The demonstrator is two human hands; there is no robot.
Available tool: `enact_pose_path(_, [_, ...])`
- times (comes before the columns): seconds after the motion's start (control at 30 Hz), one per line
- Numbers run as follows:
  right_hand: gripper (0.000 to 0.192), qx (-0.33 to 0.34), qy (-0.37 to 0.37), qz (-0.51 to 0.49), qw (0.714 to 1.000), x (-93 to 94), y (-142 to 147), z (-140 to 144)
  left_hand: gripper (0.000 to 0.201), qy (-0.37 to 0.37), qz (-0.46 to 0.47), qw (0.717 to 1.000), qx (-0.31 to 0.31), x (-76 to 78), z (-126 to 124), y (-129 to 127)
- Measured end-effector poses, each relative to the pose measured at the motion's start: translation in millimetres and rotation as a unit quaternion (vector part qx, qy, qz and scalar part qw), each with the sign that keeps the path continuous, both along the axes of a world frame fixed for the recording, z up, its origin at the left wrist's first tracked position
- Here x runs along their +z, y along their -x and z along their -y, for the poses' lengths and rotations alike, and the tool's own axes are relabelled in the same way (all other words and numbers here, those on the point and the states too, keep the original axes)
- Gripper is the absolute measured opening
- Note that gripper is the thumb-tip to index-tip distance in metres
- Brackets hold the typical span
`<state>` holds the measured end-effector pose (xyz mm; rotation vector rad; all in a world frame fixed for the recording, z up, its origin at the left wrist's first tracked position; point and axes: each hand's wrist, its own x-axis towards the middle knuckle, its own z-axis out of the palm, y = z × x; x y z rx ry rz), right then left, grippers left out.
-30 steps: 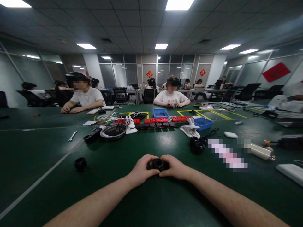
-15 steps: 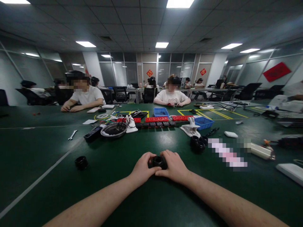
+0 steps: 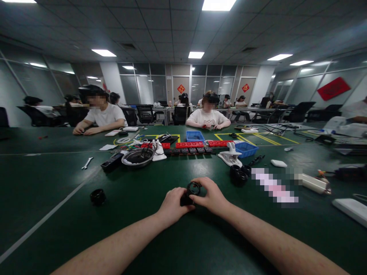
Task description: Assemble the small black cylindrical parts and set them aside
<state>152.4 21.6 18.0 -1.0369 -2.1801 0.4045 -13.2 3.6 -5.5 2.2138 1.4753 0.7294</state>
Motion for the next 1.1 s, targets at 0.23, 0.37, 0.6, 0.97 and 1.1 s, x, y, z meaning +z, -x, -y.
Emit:
enact_pose_path(0.23, [0.043, -0.010, 0.025, -0.077, 0.997, 0.9, -10.0, -0.5, 0.035, 0.008, 0.011, 1.000, -0.009, 1.3, 0.4, 1.1])
enact_pose_path(0.37, [0.033, -0.012, 0.045, -0.100, 0.994, -11.2, -9.4, -5.1, 0.034, 0.011, 0.016, 1.000, 0.002, 1.4, -0.6, 3.6])
enact_pose_path(0.6, [0.033, -0.029, 0.100, -0.105, 0.989, -33.6, -10.7, -20.3, 0.036, 0.016, 0.010, 0.999, 0.036, 2.2, -2.6, 7.6])
enact_pose_path(0.97, [0.026, -0.098, 0.014, 0.001, 0.995, 10.2, -16.3, -12.7, 0.042, -0.018, -0.032, 0.999, 0.036, 2.6, -5.5, 18.1])
enact_pose_path(1.1, [0.016, 0.010, 0.185, 0.094, 0.978, 30.9, -15.5, 7.3, 0.046, -0.018, -0.041, 0.999, 0.014, 4.8, -4.3, 21.6])
